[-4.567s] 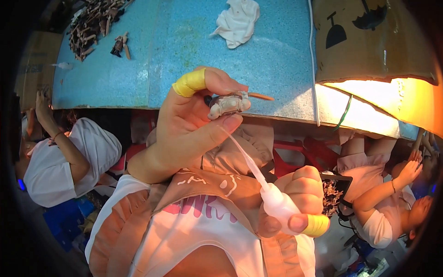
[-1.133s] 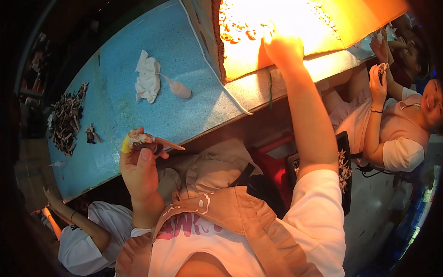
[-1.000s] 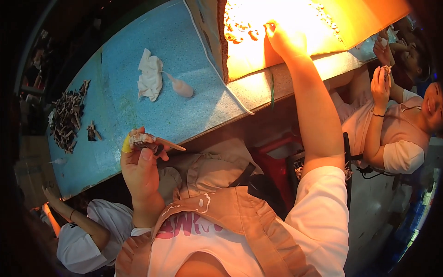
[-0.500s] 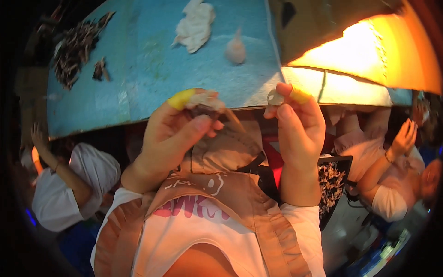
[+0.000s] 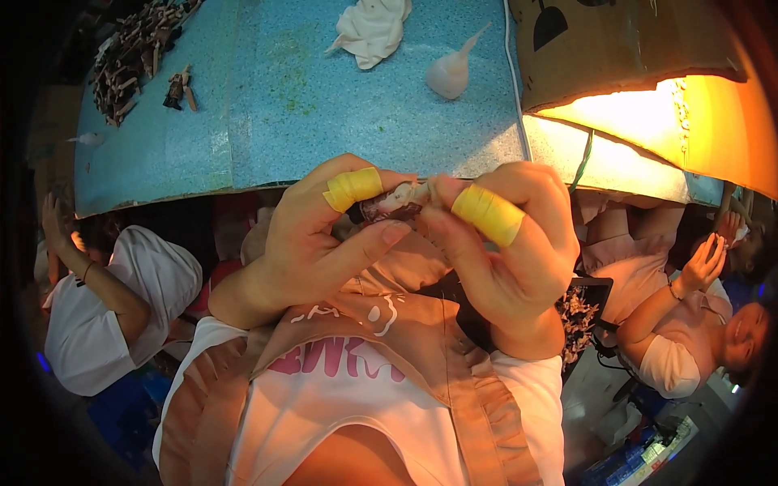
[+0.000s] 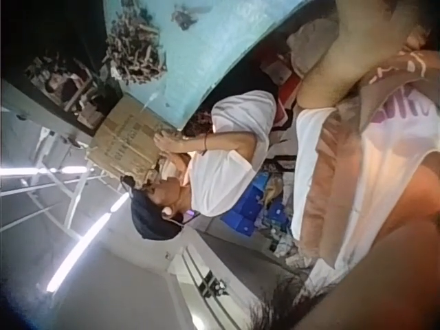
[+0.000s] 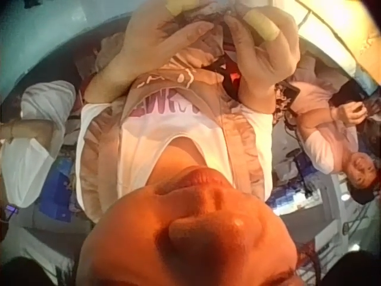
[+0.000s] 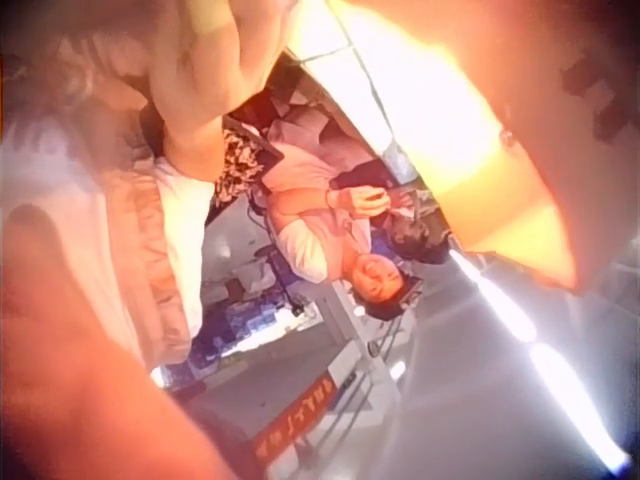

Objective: The person assembles toy figurines by picking up figurine components, applying glue to them with a squeeze bottle, and attaching the pieces onto the figurine bodies by hand.

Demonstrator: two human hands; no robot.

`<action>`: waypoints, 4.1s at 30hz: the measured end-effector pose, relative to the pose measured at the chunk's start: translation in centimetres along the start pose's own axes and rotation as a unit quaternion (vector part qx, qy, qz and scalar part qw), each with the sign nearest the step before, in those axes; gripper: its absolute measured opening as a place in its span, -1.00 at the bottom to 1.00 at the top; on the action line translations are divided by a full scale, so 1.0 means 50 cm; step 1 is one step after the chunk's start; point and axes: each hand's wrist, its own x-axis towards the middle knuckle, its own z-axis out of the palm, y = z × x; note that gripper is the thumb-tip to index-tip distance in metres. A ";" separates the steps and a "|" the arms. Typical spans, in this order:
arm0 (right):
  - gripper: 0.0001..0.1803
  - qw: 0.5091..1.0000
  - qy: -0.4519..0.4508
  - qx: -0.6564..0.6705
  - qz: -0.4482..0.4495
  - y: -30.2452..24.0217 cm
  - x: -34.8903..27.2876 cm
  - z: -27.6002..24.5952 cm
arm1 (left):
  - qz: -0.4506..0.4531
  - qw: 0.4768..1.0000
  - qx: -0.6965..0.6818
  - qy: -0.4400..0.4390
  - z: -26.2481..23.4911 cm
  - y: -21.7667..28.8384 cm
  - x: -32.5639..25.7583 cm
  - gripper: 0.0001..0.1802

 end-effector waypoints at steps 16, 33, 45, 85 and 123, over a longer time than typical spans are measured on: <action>-0.70 0.991 -0.062 -0.104 -0.056 -0.014 -0.010 -0.005 | 0.045 0.999 0.025 -0.003 -0.009 -0.010 0.016 -0.65; -0.73 0.983 0.019 -0.177 -0.051 -0.014 -0.024 0.004 | 0.066 0.997 0.030 -0.002 -0.004 0.002 0.020 -0.68; -0.74 0.952 0.038 -0.249 -0.174 0.007 -0.026 0.012 | 0.000 0.992 -0.086 -0.087 -0.023 0.008 0.011 -0.60; -0.34 0.985 -0.044 -0.166 0.014 0.020 -0.027 0.030 | -0.277 0.883 -0.378 -0.013 0.009 0.023 0.006 -0.50; -0.55 0.999 -0.028 -0.021 0.003 0.017 -0.038 0.034 | -0.273 0.853 -0.443 -0.039 -0.001 0.025 0.010 -0.14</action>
